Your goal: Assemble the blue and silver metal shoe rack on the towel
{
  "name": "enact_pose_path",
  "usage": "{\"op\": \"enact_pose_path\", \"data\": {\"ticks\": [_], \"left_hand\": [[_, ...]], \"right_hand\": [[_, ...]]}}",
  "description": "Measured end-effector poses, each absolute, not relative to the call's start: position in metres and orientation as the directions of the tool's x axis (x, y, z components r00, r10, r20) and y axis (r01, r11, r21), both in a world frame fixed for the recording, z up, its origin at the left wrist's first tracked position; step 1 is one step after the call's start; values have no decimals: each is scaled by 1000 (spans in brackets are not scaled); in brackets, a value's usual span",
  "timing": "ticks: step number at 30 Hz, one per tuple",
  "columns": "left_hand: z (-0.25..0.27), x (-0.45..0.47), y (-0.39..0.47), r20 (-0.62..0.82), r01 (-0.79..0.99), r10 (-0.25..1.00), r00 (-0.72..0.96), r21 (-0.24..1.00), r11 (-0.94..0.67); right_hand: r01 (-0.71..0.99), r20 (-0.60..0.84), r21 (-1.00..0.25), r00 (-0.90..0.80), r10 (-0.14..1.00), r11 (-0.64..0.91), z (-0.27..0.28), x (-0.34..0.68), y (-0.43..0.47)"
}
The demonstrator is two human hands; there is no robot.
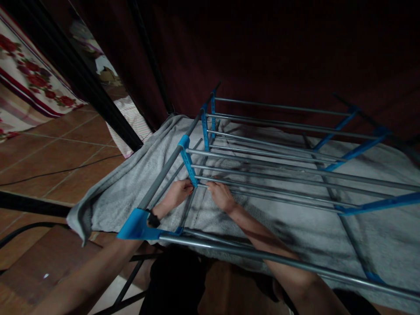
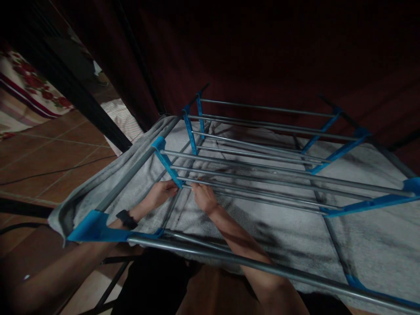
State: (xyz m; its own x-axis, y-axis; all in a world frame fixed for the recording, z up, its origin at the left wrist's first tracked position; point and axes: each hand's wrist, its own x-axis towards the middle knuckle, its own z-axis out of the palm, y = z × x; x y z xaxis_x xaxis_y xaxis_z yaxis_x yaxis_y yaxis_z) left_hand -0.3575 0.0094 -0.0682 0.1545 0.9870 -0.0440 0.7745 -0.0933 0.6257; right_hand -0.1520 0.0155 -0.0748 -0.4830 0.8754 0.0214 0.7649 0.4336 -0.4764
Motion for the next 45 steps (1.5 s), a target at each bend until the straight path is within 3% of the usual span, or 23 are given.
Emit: {"op": "enact_pose_path", "data": {"ticks": [6, 11, 27, 39, 45], "left_hand": [[-68, -358, 12, -41, 810, 980, 193, 570, -136], [-70, -351, 9, -27, 803, 986, 163, 584, -117], [-79, -341, 7, 0, 892, 1000, 27, 451, -24], [-76, -327, 1, -45, 959, 999, -15, 284, 27], [-82, -332, 1, -30, 960, 999, 13, 281, -5]], "right_hand": [[767, 15, -478, -482, 876, 429, -75, -152, 16], [763, 22, -481, -483, 875, 433, -75, -151, 13], [737, 26, -552, -452, 891, 390, -75, -150, 13], [746, 36, -512, -476, 879, 425, -82, -150, 19], [741, 31, -502, -501, 865, 447, -80, -147, 21]]}}
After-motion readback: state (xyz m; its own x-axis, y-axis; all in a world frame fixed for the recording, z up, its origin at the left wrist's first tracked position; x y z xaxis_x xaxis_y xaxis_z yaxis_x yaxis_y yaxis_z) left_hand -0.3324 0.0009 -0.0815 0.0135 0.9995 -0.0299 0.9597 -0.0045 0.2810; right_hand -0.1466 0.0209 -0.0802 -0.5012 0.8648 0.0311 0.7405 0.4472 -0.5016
